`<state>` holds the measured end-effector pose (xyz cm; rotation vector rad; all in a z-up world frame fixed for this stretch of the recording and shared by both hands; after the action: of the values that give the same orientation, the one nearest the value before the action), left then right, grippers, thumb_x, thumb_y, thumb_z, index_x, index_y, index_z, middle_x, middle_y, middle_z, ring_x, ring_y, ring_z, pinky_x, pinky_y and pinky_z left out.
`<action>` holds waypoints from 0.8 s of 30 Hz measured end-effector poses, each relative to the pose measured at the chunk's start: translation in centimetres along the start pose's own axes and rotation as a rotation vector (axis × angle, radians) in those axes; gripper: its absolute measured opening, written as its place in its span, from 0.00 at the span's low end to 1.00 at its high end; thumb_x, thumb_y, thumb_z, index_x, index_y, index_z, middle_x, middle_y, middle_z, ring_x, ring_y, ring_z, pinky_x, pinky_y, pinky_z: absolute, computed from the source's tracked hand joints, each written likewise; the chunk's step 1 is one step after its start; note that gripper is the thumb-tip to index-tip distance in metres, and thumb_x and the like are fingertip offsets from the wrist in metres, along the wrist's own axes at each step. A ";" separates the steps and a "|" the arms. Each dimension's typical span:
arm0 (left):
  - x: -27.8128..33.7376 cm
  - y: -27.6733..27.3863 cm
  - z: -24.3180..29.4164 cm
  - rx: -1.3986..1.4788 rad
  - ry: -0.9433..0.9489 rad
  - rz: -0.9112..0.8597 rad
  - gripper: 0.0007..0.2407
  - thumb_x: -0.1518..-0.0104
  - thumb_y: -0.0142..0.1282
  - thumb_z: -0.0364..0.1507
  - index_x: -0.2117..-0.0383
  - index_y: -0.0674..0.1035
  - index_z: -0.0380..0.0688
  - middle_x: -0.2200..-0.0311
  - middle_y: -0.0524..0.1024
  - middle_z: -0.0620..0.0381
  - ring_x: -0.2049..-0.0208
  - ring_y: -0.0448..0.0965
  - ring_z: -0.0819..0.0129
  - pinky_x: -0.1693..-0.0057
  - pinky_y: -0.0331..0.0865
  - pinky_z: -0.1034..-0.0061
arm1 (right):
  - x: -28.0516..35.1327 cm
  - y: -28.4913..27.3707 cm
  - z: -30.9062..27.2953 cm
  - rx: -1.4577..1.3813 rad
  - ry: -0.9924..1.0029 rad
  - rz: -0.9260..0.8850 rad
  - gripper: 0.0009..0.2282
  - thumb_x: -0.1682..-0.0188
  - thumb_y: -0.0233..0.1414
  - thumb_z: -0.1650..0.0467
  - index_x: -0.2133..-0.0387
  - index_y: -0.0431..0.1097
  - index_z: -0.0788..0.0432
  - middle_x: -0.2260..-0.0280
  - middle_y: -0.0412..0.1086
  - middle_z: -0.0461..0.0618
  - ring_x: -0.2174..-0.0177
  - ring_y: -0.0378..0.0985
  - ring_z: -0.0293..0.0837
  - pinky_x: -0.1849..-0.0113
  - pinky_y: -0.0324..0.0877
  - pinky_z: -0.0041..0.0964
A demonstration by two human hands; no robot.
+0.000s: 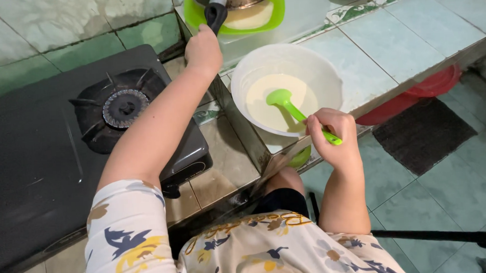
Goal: Pouring crepe batter into a pan and organizing cooked crepes on a tray.
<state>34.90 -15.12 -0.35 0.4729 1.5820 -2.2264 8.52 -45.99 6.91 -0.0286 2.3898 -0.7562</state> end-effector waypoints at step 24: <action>-0.3 -3.1 -0.4 -0.015 0.080 0.275 0.15 0.53 0.60 0.19 0.58 0.71 0.35 0.70 0.81 0.39 0.66 0.84 0.42 0.60 0.79 0.55 | 0.0 0.0 0.4 0.008 0.050 0.004 0.09 0.49 0.51 0.77 0.79 0.73 0.67 0.80 0.71 0.55 0.80 0.72 0.47 0.74 0.64 0.38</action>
<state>33.69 -13.77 2.26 0.7365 1.4708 -2.0099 8.70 -46.19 6.66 -0.0018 2.4334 -0.7728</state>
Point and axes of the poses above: each hand's wrist, its own x-axis away from the middle knuckle, its own y-axis out of the palm, z = x × y, the point moved 4 cm from there along -x, towards the middle knuckle
